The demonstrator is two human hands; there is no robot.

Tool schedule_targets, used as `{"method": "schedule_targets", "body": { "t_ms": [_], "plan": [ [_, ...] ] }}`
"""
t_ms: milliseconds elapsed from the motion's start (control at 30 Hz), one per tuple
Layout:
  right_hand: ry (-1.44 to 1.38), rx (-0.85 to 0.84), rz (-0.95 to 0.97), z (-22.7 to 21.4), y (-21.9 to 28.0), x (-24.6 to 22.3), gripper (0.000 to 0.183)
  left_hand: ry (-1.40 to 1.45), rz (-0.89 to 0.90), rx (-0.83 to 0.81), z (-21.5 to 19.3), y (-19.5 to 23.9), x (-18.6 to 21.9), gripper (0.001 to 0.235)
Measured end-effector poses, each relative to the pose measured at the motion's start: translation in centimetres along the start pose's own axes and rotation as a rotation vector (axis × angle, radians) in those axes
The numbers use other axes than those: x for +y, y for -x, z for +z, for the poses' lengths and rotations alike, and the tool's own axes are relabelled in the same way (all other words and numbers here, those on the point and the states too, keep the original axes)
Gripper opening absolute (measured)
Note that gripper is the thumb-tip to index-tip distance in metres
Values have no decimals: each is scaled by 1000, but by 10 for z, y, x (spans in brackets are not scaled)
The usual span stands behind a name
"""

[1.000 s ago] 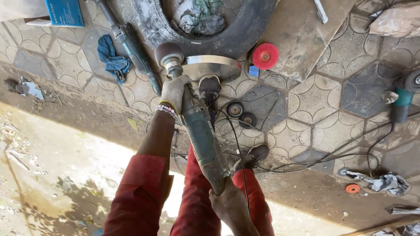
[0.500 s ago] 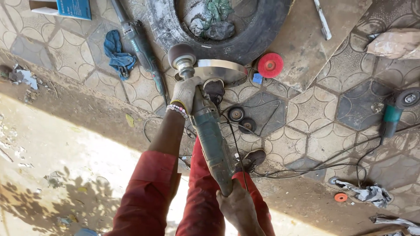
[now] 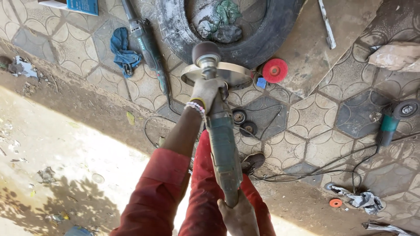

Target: Polishing the exterior of a metal bowl using a handheld angle grinder with a polishing pad.

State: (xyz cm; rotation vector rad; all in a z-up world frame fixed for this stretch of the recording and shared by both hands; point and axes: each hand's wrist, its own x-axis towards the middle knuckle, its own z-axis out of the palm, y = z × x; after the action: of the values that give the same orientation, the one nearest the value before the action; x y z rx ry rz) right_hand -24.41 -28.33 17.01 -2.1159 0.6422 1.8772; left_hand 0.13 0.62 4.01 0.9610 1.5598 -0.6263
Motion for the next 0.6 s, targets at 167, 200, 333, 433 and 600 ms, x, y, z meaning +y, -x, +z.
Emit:
{"method": "schedule_targets", "body": {
  "t_ms": [167, 200, 333, 433, 600],
  "plan": [
    [-35, 47, -18, 12, -2, 1, 50, -42, 240, 5, 9, -18, -23, 70],
    [-35, 44, -16, 16, -3, 2, 50, -44, 236, 7, -1, -9, -15, 70],
    [-53, 5, -17, 16, 0, -13, 41, 2, 11, 37, -34, -6, 1, 29],
    [-48, -69, -14, 6, 6, -30, 40, 137, 21, 84, -47, -31, -13, 18],
    [-49, -56, -39, 10, -4, -3, 41, 181, 35, 124, -36, -20, -17, 13]
  ]
}}
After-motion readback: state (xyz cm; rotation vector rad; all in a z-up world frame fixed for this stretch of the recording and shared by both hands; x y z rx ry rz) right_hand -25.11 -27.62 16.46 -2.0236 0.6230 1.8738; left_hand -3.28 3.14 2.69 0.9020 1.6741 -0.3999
